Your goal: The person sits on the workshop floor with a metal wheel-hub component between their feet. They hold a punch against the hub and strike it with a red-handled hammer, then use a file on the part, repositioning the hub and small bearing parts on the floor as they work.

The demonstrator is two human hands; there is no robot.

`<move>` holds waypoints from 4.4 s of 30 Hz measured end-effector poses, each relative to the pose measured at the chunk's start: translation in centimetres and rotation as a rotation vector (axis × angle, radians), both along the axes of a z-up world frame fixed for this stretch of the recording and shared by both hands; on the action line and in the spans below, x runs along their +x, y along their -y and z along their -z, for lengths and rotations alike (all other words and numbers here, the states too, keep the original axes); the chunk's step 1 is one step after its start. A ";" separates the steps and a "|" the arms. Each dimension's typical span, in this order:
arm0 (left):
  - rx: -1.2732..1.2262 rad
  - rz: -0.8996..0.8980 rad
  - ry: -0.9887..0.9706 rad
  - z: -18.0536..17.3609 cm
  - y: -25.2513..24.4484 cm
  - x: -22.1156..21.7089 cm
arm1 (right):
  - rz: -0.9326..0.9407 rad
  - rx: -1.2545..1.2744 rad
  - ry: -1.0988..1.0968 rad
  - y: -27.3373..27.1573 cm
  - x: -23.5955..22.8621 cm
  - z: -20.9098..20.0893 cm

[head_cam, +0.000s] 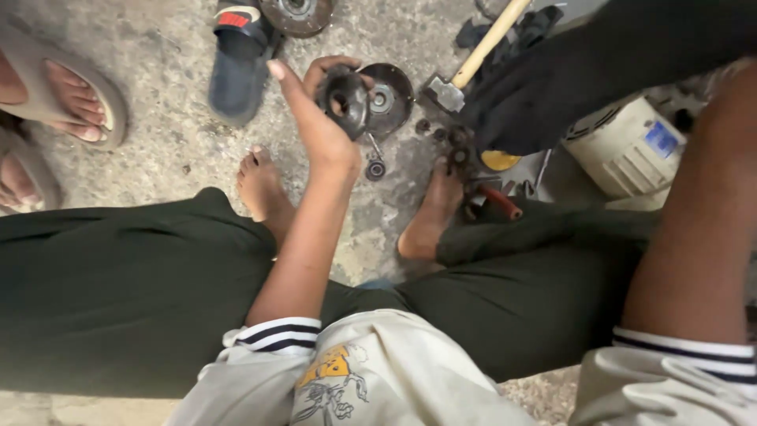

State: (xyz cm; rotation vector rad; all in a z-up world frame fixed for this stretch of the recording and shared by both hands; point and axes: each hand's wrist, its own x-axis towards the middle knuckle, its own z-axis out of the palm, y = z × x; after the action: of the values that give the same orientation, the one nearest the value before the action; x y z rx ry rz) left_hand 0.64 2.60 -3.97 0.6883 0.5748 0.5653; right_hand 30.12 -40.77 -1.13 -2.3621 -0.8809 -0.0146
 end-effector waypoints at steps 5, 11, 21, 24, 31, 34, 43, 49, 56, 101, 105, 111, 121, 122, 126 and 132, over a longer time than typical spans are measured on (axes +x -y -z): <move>-0.032 0.010 -0.033 1.2 2.2 0.4 | 0.149 0.120 -0.257 -6.1 -5.1 7.4; -0.296 0.059 -0.091 2.0 5.3 0.5 | -0.677 0.000 -0.383 -23.5 -24.3 -0.2; -0.141 0.001 -0.179 1.4 5.4 0.8 | -0.884 -0.421 0.522 -25.6 -20.8 -1.1; -0.041 -0.033 -0.161 0.3 5.7 -0.2 | -0.790 -0.419 0.400 -25.2 -19.8 -0.3; 0.229 -0.046 0.026 -0.6 3.4 -1.4 | -0.065 0.431 -0.181 -24.3 -15.6 -6.4; 0.232 0.097 0.081 0.0 4.3 -1.5 | -0.286 0.076 -0.082 -23.9 -23.9 -2.7; -0.091 0.157 -0.100 2.3 8.2 0.5 | 0.291 0.608 -0.546 -19.3 -8.9 -0.7; 0.006 0.193 -0.135 10.0 9.4 1.5 | -0.074 0.060 -0.126 -21.0 -17.5 -7.6; -0.513 0.228 -0.056 9.0 11.7 0.6 | -0.346 -0.075 -0.096 -24.4 -21.8 -3.1; -0.549 0.274 0.046 5.6 14.5 -1.6 | -0.313 -0.195 0.288 -20.6 -18.5 0.1; -0.435 0.357 0.245 2.4 15.2 -2.6 | 0.058 -0.118 0.323 -16.5 -10.1 1.8; -0.694 0.729 0.181 -2.5 16.8 -4.6 | 0.401 -0.303 0.937 -6.4 1.4 2.1; 0.778 0.572 -0.537 31.2 20.5 -6.0 | -0.364 -0.435 0.063 -22.9 -17.8 14.0; 0.773 0.562 -0.533 31.6 18.6 -6.4 | -0.371 -0.439 0.071 -23.4 -18.6 16.0; 0.199 0.771 -0.653 37.1 14.8 -7.1 | -0.378 -0.484 0.102 -24.3 -21.3 23.9; 0.503 0.376 -0.558 38.8 9.9 -2.4 | -0.297 -0.567 0.231 -23.5 -21.6 21.4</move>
State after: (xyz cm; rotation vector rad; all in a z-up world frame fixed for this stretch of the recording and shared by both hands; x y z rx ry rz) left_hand -1.76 -7.30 -42.76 1.4201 0.8032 0.1497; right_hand 8.52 -17.23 -22.52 -2.7496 -1.5039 0.0957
